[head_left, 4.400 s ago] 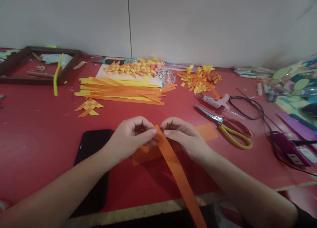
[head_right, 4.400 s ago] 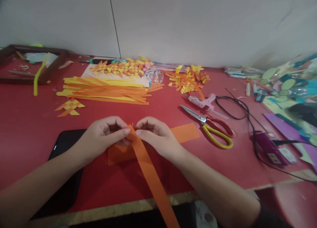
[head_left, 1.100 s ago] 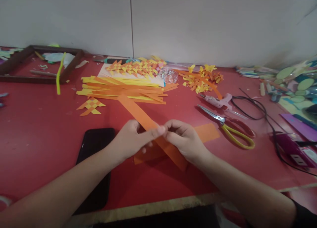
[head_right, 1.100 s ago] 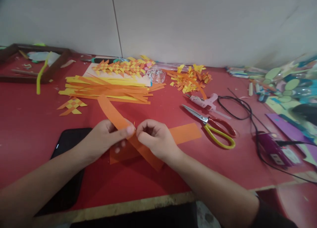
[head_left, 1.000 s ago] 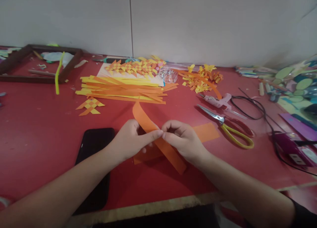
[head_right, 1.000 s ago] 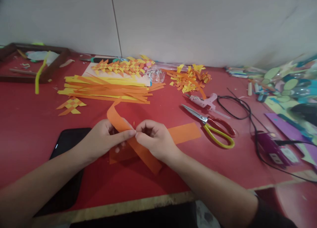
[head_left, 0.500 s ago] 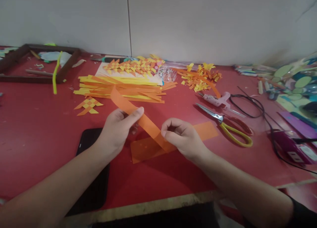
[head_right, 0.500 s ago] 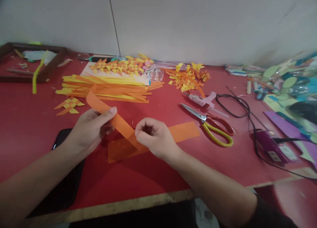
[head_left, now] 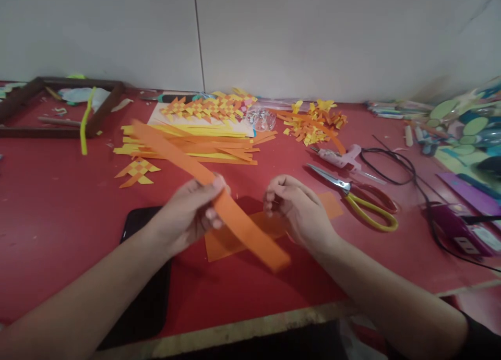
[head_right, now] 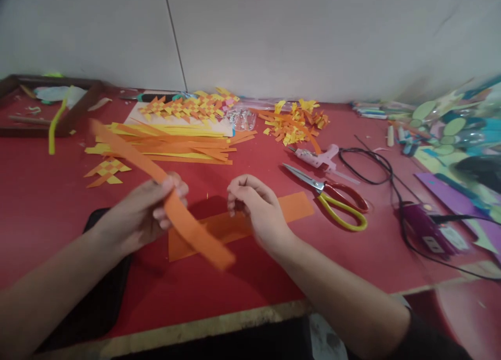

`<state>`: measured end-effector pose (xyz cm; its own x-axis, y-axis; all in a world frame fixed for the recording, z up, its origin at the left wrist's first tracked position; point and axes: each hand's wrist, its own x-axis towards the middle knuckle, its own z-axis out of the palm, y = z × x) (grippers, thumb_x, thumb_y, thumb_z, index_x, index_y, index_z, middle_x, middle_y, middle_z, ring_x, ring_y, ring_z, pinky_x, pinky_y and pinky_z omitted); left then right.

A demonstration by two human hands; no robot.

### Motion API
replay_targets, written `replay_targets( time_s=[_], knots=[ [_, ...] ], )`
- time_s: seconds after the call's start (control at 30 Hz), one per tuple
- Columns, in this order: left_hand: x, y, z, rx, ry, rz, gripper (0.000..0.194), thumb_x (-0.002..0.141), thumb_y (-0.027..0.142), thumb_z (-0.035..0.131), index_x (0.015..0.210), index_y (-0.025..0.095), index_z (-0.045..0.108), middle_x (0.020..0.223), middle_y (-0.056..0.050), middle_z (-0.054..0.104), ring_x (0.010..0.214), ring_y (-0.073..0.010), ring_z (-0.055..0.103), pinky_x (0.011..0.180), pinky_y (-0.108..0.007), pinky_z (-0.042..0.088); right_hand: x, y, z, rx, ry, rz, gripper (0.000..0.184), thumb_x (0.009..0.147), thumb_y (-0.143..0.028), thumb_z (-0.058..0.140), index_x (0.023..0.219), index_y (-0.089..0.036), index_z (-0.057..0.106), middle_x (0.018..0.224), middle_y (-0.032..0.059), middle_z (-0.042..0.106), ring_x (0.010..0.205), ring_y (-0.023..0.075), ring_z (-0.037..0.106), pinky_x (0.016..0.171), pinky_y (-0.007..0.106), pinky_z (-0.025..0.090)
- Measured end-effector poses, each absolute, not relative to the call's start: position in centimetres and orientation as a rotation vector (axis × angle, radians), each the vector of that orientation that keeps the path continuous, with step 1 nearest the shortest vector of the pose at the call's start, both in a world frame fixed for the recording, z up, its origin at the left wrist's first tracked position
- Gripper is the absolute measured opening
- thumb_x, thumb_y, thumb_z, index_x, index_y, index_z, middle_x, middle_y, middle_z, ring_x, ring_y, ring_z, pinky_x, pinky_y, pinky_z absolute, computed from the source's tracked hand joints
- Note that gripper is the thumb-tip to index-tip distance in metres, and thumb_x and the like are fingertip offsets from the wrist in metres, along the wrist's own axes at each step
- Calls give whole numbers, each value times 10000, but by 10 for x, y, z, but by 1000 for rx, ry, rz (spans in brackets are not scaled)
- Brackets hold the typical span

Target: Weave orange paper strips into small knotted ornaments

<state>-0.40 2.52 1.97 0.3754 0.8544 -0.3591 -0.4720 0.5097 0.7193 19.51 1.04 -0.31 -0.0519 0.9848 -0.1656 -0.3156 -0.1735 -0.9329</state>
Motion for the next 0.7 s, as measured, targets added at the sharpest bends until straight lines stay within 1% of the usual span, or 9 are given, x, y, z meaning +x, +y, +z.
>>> replay_targets(
  time_s=[0.07,0.17,0.27,0.37,0.47,0.57,0.63,0.7],
  knots=[
    [-1,19,18,622,712,585,300,689,352,849,710,147,632,571,34,613,403,-38,538,424,-143,495,193,9,0,-1082,-927,1557,159,790,-334,648,735,-187,626,681,-10,565,599,115,522,557,251,414],
    [-2,14,17,778,665,261,268,773,381,778,826,153,647,725,-18,697,549,-95,667,548,-192,562,189,6,3,-1119,-1075,1652,256,821,-419,659,738,-178,633,664,-15,571,593,108,516,565,246,404],
    [-5,13,16,944,632,128,254,829,390,715,890,160,623,831,-16,687,594,-92,671,593,-212,559,186,4,5,-1154,-1239,1703,247,811,-405,686,740,-173,642,657,-19,595,581,100,511,574,242,400],
    [-5,13,15,1021,594,125,337,819,439,710,963,154,603,843,-9,653,601,-98,658,622,-246,562,187,5,3,-1196,-1339,1615,213,780,-356,700,706,-163,651,637,-24,582,566,91,483,564,235,381],
    [0,13,13,993,699,268,392,779,463,743,971,149,607,820,3,628,619,-102,647,638,-261,570,190,6,2,-1238,-1195,1554,203,729,-306,670,609,-180,566,537,-58,461,493,79,381,495,231,303],
    [4,18,11,840,892,665,377,737,443,787,925,160,624,828,5,632,644,-92,627,622,-234,574,195,6,5,-1228,-1008,1654,169,647,-263,598,558,-201,469,481,-70,345,449,84,300,453,245,221],
    [5,23,9,728,973,943,336,709,383,822,871,168,622,813,14,646,651,-85,619,602,-203,566,198,5,7,-1196,-1014,1736,172,608,-240,572,538,-206,418,485,-67,312,446,85,272,447,254,186],
    [3,27,8,665,1020,1129,315,663,302,861,786,167,605,767,32,647,653,-83,622,582,-178,557,200,4,8,-1160,-1083,1786,201,609,-231,573,535,-208,388,498,-67,292,447,82,246,444,256,166]
  ],
)
